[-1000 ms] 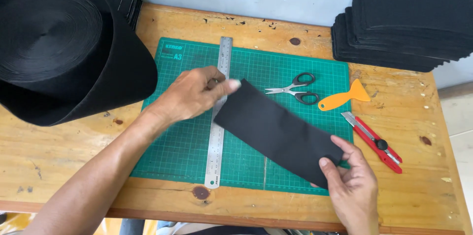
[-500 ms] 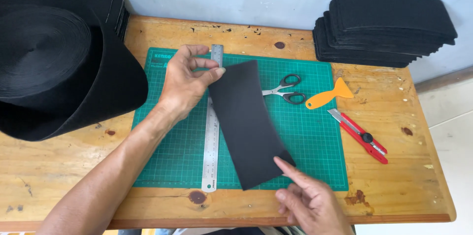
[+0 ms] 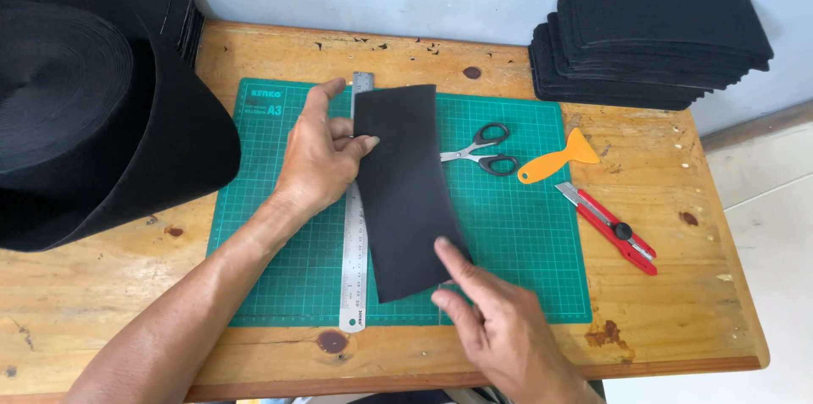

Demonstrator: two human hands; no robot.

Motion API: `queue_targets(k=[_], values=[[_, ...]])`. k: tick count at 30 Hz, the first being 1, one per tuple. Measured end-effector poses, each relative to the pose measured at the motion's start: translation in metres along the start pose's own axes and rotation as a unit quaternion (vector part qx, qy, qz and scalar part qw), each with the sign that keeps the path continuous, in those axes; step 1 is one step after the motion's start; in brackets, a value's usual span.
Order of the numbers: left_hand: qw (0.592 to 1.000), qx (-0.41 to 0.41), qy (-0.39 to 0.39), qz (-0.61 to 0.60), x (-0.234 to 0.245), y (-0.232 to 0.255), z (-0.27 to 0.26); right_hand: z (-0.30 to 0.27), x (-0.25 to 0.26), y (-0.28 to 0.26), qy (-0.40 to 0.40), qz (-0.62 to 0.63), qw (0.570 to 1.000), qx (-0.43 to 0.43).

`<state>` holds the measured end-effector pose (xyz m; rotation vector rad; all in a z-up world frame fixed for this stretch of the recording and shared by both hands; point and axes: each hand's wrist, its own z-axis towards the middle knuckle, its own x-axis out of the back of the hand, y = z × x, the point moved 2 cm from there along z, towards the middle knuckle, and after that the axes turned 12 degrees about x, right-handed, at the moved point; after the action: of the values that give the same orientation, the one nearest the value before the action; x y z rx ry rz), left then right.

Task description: The person unrolls a black fabric strip on a green cutting mat, aligns a metal ruler, and uses a red utility knife to cut the fabric into rectangular pieces. The person repeats the measuring and cutting process to produce multiple fabric sections.

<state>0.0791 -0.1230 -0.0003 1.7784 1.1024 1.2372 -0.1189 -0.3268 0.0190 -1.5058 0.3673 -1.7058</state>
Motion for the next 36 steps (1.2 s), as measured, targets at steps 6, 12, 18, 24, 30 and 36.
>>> queue_targets(k=[6,12,18,24,30,36], values=[[0.999,-0.01,0.009,-0.033,0.011,-0.011,0.009,0.073,0.041,0.044,0.047,-0.29,0.951,0.094],[0.997,-0.037,-0.003,-0.067,0.008,-0.007,0.015,0.09,0.041,0.11,-0.034,-0.395,0.911,0.111],[0.993,-0.057,-0.002,-0.102,-0.013,-0.011,0.045,0.073,0.063,0.133,0.026,-0.468,0.883,0.031],[0.985,-0.15,0.084,0.022,-0.028,0.01,0.046,0.082,0.05,0.081,0.011,-0.106,0.984,-0.14],[0.972,-0.106,0.144,0.151,-0.003,-0.001,0.038,0.083,0.035,0.069,0.023,0.056,0.981,-0.185],[0.979,-0.029,0.113,0.165,-0.003,-0.006,0.04,0.079,0.027,0.081,0.063,0.145,0.967,-0.201]])
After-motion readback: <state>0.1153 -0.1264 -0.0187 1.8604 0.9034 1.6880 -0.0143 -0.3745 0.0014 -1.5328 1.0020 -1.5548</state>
